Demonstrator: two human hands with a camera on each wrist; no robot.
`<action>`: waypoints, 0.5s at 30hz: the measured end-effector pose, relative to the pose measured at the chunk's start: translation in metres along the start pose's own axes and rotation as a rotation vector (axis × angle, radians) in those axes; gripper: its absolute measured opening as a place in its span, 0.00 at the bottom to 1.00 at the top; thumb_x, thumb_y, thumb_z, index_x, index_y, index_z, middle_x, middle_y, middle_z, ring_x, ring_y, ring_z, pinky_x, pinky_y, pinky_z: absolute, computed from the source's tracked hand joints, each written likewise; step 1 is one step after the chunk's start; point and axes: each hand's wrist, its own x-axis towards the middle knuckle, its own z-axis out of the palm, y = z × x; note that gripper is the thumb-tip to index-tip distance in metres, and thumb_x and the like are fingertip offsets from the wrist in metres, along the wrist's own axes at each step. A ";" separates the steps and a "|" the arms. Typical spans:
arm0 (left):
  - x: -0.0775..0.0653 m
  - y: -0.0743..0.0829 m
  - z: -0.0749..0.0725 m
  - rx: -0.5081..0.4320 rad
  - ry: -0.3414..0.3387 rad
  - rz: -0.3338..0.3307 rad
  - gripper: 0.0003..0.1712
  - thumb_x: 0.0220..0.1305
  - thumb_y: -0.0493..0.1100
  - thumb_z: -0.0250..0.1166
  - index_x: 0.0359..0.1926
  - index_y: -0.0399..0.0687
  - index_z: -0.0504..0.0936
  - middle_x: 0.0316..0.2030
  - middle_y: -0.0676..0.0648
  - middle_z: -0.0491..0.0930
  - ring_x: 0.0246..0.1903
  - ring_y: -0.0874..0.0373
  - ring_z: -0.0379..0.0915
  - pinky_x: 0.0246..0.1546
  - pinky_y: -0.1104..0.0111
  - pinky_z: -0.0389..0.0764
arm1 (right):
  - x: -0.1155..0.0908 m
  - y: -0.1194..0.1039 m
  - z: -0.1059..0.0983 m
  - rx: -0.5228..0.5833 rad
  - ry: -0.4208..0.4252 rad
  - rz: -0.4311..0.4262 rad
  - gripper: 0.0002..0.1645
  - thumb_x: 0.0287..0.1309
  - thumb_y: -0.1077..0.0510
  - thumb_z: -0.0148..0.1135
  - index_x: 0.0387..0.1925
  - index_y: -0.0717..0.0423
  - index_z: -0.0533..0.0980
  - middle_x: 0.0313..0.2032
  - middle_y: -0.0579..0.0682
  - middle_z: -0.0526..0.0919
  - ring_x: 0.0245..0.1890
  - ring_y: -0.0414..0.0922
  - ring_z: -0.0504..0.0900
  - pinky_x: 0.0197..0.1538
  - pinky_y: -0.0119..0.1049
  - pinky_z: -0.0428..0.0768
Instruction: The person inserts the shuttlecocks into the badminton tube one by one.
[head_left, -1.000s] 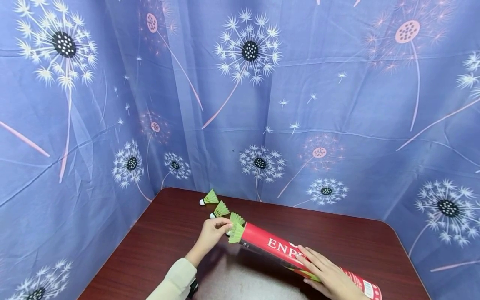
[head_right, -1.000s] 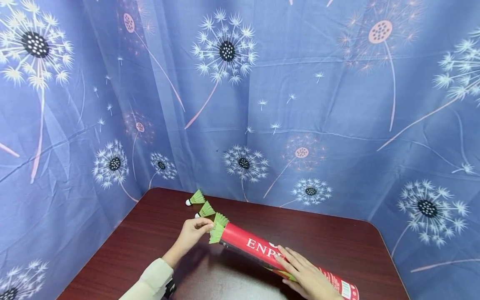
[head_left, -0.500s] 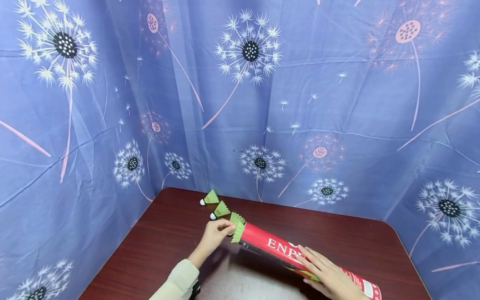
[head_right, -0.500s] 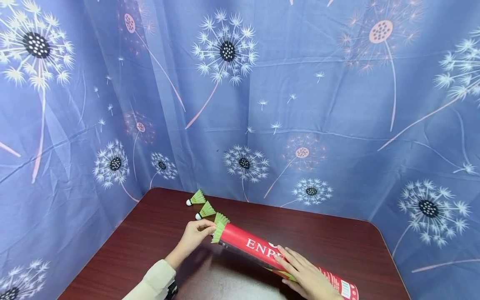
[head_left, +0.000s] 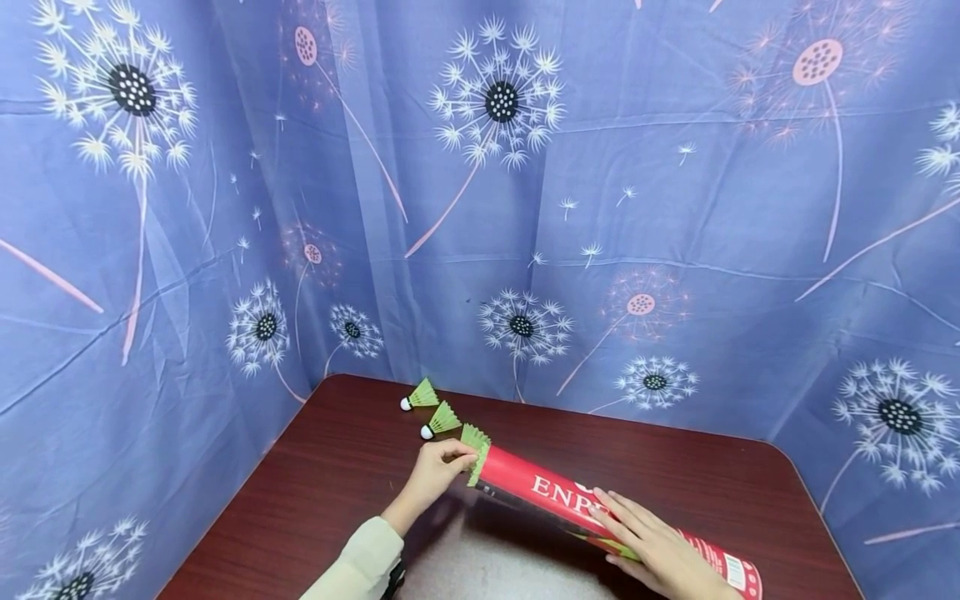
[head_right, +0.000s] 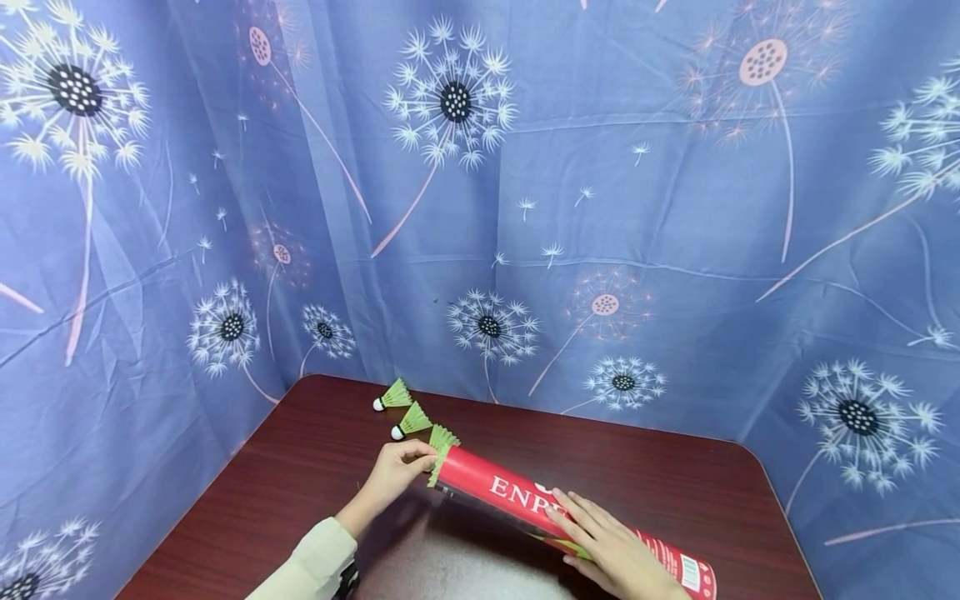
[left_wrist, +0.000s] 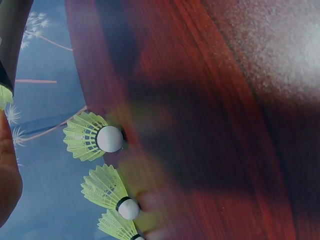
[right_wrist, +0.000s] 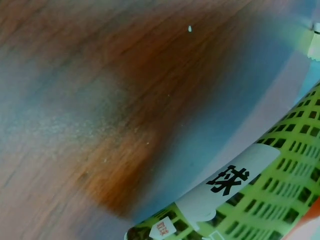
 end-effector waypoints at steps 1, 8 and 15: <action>0.000 0.000 0.001 0.007 0.003 0.009 0.03 0.57 0.29 0.67 0.32 0.30 0.85 0.29 0.36 0.83 0.26 0.52 0.80 0.28 0.64 0.83 | 0.000 0.000 0.000 0.001 -0.006 0.004 0.48 0.53 0.42 0.69 0.70 0.54 0.61 0.70 0.55 0.61 0.68 0.44 0.59 0.68 0.20 0.45; 0.004 -0.031 0.012 0.035 0.034 0.005 0.02 0.55 0.29 0.68 0.32 0.34 0.86 0.29 0.42 0.84 0.26 0.59 0.78 0.27 0.71 0.80 | 0.001 0.001 -0.001 -0.005 0.026 -0.024 0.45 0.55 0.42 0.68 0.69 0.57 0.63 0.68 0.58 0.64 0.66 0.49 0.64 0.69 0.23 0.47; 0.007 -0.041 0.018 -0.002 0.049 0.014 0.03 0.54 0.31 0.70 0.32 0.38 0.87 0.30 0.44 0.85 0.28 0.66 0.78 0.29 0.70 0.81 | 0.002 0.002 0.000 -0.017 0.050 -0.036 0.43 0.58 0.41 0.65 0.68 0.57 0.64 0.68 0.57 0.64 0.65 0.50 0.65 0.69 0.24 0.47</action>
